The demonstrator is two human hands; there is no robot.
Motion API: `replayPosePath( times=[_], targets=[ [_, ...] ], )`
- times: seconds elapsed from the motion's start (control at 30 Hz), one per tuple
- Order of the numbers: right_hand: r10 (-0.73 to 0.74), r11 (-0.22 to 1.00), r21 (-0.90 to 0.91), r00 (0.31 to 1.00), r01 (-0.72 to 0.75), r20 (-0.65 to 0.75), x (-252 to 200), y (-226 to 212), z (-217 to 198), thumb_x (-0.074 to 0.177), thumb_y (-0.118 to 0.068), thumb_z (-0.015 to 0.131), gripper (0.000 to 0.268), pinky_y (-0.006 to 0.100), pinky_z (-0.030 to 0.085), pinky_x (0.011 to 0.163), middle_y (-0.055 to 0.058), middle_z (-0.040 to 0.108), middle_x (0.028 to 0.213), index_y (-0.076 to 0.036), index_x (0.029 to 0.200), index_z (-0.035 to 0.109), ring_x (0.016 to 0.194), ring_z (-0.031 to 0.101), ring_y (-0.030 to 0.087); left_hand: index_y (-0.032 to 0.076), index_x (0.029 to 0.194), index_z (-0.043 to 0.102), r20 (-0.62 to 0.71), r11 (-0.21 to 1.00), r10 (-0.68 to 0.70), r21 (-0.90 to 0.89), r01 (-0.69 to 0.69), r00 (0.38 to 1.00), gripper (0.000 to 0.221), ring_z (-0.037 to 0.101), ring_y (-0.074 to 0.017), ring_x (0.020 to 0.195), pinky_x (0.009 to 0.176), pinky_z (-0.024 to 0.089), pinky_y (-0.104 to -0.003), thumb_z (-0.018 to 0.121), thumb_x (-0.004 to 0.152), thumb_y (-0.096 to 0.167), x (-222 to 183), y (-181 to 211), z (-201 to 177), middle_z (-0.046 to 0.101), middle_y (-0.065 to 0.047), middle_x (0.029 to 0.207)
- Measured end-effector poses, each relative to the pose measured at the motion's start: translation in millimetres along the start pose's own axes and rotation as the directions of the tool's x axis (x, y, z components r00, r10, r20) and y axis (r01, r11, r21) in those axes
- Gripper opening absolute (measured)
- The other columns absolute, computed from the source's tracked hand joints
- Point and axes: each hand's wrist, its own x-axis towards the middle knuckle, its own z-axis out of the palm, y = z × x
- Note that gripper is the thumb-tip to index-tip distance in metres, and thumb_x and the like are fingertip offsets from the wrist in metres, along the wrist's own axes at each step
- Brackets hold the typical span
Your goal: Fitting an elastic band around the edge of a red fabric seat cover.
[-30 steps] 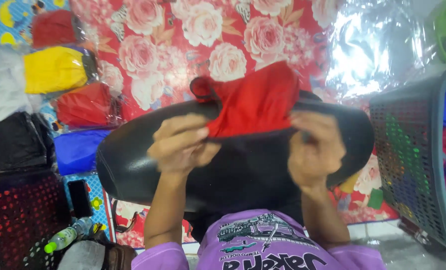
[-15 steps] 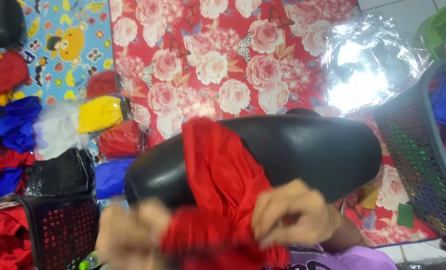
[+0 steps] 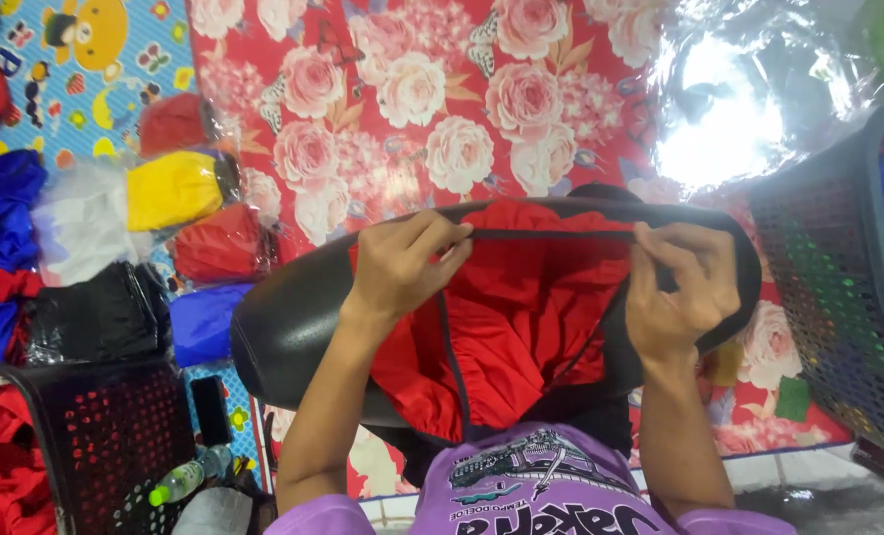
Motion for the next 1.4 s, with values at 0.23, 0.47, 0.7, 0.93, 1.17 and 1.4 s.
replayPosePath(
  times=[0.23,0.47,0.7,0.93,1.17,1.4],
  targets=[
    [-0.083,0.991,-0.114,0.995,0.075,-0.063,-23.0,33.5,-0.1,0.106,0.018,0.074,0.019,0.043,0.049,0.069,0.02,0.057,0.1,0.002,0.114,0.074,0.084,0.057,0.033,0.008,0.072,0.053,-0.05,0.994,0.104,-0.007,-0.105,0.993,0.035,0.048,-0.0114,0.05,0.044,0.036,-0.023,0.081,0.092,-0.002,-12.5,-14.2,10.6,0.062,-0.003,0.069],
    [-0.144,0.973,-0.201,0.979,0.114,-0.141,-19.9,52.1,0.2,0.1,0.029,0.071,0.027,0.043,0.042,0.064,0.019,0.053,0.097,0.004,0.109,0.07,0.081,0.049,0.031,0.006,0.074,0.056,-0.117,0.995,0.016,-0.098,-0.028,0.993,0.032,0.056,-0.0134,0.056,0.046,0.041,-0.026,0.081,0.09,-0.006,-28.6,-19.5,15.2,0.06,-0.005,0.069],
    [-0.085,0.988,-0.133,0.992,0.072,-0.091,-27.1,52.9,8.6,0.097,0.034,0.073,0.034,0.042,0.043,0.064,0.017,0.051,0.096,0.003,0.111,0.072,0.08,0.049,0.03,0.005,0.072,0.053,-0.116,0.989,-0.06,-0.14,0.043,0.991,0.035,0.055,-0.0138,0.053,0.045,0.041,-0.025,0.081,0.09,-0.006,-31.8,-23.4,12.6,0.058,-0.005,0.066],
    [-0.006,0.997,-0.075,1.0,0.004,-0.029,-25.0,39.2,15.6,0.086,0.041,0.067,0.036,0.043,0.045,0.068,0.022,0.056,0.093,0.01,0.105,0.071,0.084,0.055,0.034,-0.001,0.09,0.068,0.028,0.917,-0.167,-0.363,0.165,0.986,0.013,0.062,-0.0171,0.063,0.054,0.048,-0.026,0.081,0.092,-0.001,-32.7,-16.8,18.5,0.068,-0.009,0.078],
    [0.308,0.863,0.171,0.763,-0.476,0.567,-11.6,10.6,21.2,0.093,0.003,0.079,0.028,0.039,0.046,0.071,0.018,0.058,0.083,0.007,0.12,0.075,0.072,0.051,0.024,0.009,0.108,0.077,0.353,0.61,-0.452,-0.548,0.573,0.819,0.011,0.068,-0.0216,0.067,0.061,0.055,-0.033,0.071,0.1,0.014,-20.0,-4.6,15.6,0.068,-0.01,0.075],
    [0.395,0.543,0.336,0.587,-0.77,0.706,-29.6,22.2,18.0,0.104,-0.003,0.06,0.027,0.027,0.033,0.061,0.003,0.041,0.07,0.0,0.078,0.068,0.067,0.033,0.01,0.005,0.099,0.075,0.562,0.29,-0.524,-0.589,0.754,0.64,0.012,0.058,-0.0123,0.069,0.062,0.052,-0.03,0.067,0.1,0.015,-27.1,-8.0,17.1,0.062,-0.006,0.07]
  ],
)
